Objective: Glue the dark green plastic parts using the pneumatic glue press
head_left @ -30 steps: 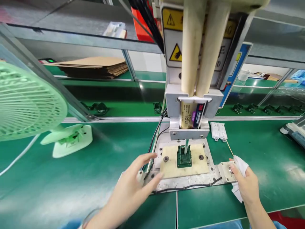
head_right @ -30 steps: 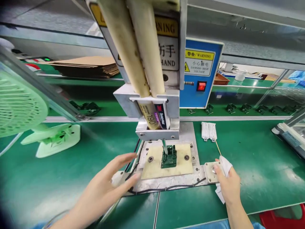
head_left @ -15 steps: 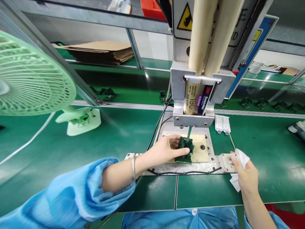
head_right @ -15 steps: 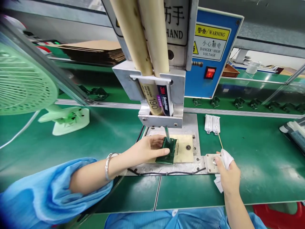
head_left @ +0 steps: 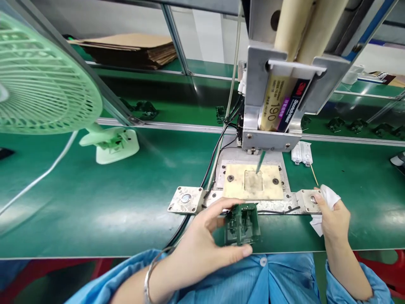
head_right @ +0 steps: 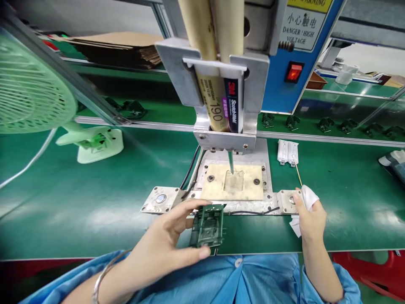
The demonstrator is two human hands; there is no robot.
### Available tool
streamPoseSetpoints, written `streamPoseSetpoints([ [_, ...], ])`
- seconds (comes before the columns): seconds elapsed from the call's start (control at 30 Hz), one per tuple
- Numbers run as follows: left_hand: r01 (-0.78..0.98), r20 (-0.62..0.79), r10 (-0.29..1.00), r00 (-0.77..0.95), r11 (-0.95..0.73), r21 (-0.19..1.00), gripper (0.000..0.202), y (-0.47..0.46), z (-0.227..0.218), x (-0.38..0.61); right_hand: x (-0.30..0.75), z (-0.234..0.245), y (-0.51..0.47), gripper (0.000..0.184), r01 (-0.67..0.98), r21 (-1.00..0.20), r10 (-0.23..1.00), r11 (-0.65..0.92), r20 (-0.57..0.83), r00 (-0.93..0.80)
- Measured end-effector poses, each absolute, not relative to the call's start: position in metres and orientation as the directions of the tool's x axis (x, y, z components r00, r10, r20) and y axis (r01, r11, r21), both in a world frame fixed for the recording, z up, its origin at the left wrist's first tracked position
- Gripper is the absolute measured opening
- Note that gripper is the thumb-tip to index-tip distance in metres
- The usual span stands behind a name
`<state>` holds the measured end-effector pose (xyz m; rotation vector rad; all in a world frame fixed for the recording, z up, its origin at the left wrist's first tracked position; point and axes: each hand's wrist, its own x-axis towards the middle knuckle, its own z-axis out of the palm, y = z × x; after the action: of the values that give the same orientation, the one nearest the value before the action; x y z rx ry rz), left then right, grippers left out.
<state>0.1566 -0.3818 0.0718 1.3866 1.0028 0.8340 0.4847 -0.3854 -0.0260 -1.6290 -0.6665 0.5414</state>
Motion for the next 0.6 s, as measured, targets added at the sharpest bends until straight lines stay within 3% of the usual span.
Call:
streamPoseSetpoints([
  [0.13, 0.029, 0.313, 0.883, 0.351, -0.344, 0.938, 0.064, -0.404, 0.075, 0.154, 0.488, -0.026, -0.383, 0.061, 0.18, -0.982, 0.694, -0.062, 0.087, 0.715],
  [0.23, -0.021, 0.444, 0.806, 0.39, -0.475, 0.88, 0.069, -0.405, 0.08, 0.153, 0.487, -0.022, -0.388, 0.057, 0.362, -0.928, 0.639, -0.087, 0.227, 0.735],
  [0.3, -0.042, 0.474, 0.787, 0.395, -0.5, 0.865, 0.07, -0.403, 0.08, 0.153, 0.481, -0.017, -0.4, 0.043, 0.66, -0.742, 0.542, -0.116, 0.509, 0.668],
  [0.33, -0.053, 0.483, 0.785, 0.388, -0.504, 0.862, 0.07, -0.403, 0.08, 0.153, 0.476, -0.014, -0.41, 0.032, 0.793, -0.603, 0.519, -0.087, 0.652, 0.553],
  [0.4, -0.077, 0.496, 0.783, 0.375, -0.507, 0.859, 0.068, -0.403, 0.078, 0.153, 0.459, -0.003, -0.431, 0.019, 0.923, -0.369, 0.533, 0.112, 0.806, 0.257],
  [0.5, -0.096, 0.49, 0.786, 0.377, -0.493, 0.865, 0.068, -0.403, 0.075, 0.155, 0.424, 0.024, -0.459, 0.012, 0.835, -0.293, 0.616, 0.466, 0.785, -0.069],
  [0.6, -0.114, 0.494, 0.774, 0.395, -0.492, 0.863, 0.067, -0.402, 0.074, 0.158, 0.391, 0.054, -0.466, 0.007, 0.681, -0.386, 0.679, 0.622, 0.699, -0.224],
])
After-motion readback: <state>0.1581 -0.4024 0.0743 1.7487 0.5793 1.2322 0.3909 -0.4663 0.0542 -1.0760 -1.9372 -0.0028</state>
